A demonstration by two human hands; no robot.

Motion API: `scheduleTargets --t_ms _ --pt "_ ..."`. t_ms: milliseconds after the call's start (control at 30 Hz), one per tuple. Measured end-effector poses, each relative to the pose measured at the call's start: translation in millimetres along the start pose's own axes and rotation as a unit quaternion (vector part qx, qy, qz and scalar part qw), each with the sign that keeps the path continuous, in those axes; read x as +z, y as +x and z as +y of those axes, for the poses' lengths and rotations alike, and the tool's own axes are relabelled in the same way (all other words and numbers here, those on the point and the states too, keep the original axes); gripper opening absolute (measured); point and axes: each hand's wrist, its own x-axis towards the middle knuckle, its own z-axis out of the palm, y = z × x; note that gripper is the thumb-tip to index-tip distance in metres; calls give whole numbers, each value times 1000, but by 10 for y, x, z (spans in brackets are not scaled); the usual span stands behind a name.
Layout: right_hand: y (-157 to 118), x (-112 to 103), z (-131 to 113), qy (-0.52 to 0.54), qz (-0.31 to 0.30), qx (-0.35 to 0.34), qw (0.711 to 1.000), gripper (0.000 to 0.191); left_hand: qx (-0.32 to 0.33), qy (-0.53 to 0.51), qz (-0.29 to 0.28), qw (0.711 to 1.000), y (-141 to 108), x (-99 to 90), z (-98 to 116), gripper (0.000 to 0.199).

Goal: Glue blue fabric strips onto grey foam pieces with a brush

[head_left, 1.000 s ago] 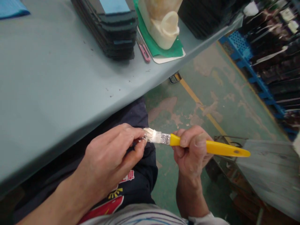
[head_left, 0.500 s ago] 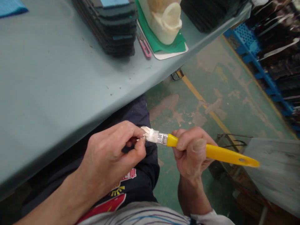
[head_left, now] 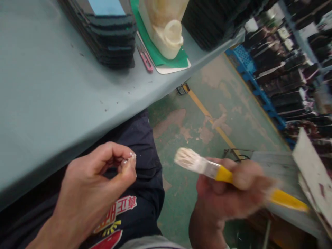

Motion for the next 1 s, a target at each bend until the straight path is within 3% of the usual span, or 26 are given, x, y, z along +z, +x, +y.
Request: scheduleTargets --t_ms 100,200,433,567,733,833,1000 --pt "94 198 122 111 31 33 993 58 -19 -70 -64 995 -23 50 38 10" --pt "120 352 246 199 50 121 971 55 -41 -105 -72 991 -3 72 66 11" --pt "97 346 304 246 35 226 942 52 -11 -94 -83 992 0 31 76 12" --pt "96 371 290 214 14 182 959 53 86 -20 -71 994 -11 7 84 10" --pt "78 386 237 157 -3 94 983 53 264 103 -87 955 45 -21 17 16" --pt "41 375 217 104 8 70 992 48 304 135 -93 939 77 -15 -19 17" --pt "-9 374 207 75 -10 46 996 45 316 153 -97 931 112 -29 -51 19"
